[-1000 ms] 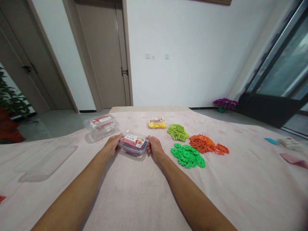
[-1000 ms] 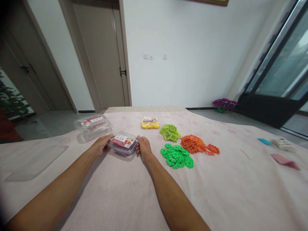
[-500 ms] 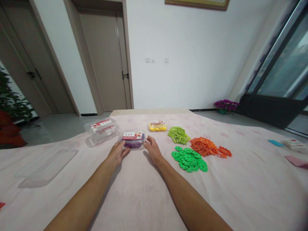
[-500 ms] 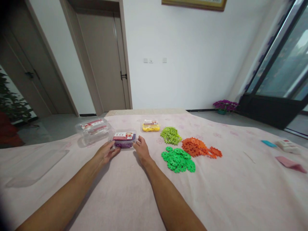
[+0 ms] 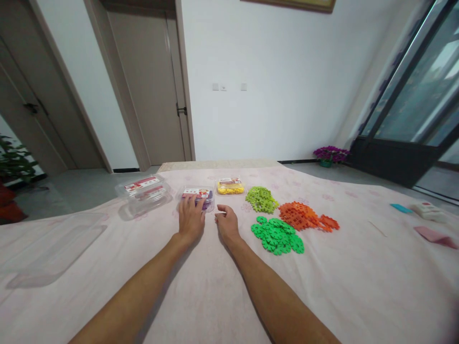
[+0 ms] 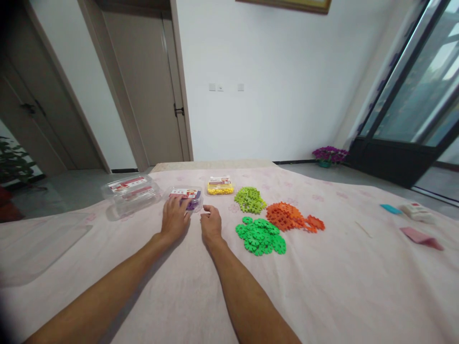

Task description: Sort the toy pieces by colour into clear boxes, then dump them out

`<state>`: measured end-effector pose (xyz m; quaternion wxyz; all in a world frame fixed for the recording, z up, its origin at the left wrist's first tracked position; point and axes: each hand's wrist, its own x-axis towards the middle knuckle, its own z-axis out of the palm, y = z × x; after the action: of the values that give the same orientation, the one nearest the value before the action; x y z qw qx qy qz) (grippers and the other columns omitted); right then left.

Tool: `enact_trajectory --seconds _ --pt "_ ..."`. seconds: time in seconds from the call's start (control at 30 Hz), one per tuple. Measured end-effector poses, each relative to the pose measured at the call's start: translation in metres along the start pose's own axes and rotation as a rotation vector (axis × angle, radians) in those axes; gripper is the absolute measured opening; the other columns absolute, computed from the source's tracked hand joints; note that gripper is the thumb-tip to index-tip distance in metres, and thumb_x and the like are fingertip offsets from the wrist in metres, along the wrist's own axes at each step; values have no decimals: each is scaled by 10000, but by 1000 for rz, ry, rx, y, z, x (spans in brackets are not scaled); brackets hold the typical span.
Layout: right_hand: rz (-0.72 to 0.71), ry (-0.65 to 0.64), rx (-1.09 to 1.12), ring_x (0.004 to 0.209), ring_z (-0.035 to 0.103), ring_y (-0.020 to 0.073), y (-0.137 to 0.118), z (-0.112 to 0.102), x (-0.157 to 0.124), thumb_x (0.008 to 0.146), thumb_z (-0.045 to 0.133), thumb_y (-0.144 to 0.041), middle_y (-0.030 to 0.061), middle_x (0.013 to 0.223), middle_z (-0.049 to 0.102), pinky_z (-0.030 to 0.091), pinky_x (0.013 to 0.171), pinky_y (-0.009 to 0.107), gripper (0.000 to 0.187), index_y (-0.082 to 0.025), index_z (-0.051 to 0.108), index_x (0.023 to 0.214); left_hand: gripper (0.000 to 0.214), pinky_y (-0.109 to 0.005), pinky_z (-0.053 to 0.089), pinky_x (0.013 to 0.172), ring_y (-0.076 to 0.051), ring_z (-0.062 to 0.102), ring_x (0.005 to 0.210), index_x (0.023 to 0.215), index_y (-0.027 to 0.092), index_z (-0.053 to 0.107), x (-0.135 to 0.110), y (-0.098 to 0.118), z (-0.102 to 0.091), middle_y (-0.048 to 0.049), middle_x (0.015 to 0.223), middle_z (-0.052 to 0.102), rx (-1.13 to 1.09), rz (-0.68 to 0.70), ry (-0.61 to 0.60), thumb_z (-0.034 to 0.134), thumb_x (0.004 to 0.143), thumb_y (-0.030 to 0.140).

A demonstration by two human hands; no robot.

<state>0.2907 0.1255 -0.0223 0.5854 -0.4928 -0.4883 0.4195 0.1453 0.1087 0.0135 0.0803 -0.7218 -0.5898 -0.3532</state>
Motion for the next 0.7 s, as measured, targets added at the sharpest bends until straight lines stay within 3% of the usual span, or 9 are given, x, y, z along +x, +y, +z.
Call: enact_trajectory --seconds 0.1,0.2,0.3,0.4,0.53,0.6,0.7 --pt "-40 64 -115 713 607 162 1 2 -1 685 576 -200 27 869 687 505 681 284 279 -219 695 937 501 -593 174 1160 -363 325 1411 1372 234 554 18 -7 7 -150 1469 496 139 76 -99 539 872 216" --pt "-67 55 -160 683 602 159 0 2 -2 688 556 -202 20 799 677 500 673 283 279 -201 704 925 550 -592 181 1152 -371 322 1423 1438 209 493 31 -12 14 -174 1532 429 180 55 -149 527 890 250" --pt "-77 56 -143 638 591 154 -4 1 -4 676 545 -207 15 751 670 487 637 278 284 -186 710 906 616 -571 172 1164 -374 265 1463 1483 190 434 40 -21 7 -192 1578 351 198 42 -142 553 884 268" --pt "-60 61 -105 603 580 150 -8 1 -7 660 528 -201 10 717 666 469 602 271 292 -182 711 886 649 -589 87 1180 -373 148 1503 1481 168 431 47 -49 -17 -206 1603 289 251 -43 -8 580 851 218" --pt "-67 49 -124 623 589 157 -13 2 -11 643 513 -171 6 694 663 462 618 273 283 -192 716 839 511 -661 1 1150 -393 98 1503 1359 144 549 51 -107 -63 -220 1557 361 264 -156 104 554 850 189" --pt "-68 45 -120 638 599 164 -15 4 -12 636 506 -156 5 693 668 469 628 278 278 -201 716 813 406 -702 49 1120 -409 205 1458 1269 180 605 48 -134 -83 -196 1457 488 280 -207 134 538 870 205" --pt "-52 39 -86 631 608 169 -16 5 -13 627 502 -146 1 685 675 478 621 283 262 -212 714 766 290 -630 270 1068 -394 447 1269 1142 162 658 42 -162 -101 -185 1257 591 258 -216 156 550 878 209"
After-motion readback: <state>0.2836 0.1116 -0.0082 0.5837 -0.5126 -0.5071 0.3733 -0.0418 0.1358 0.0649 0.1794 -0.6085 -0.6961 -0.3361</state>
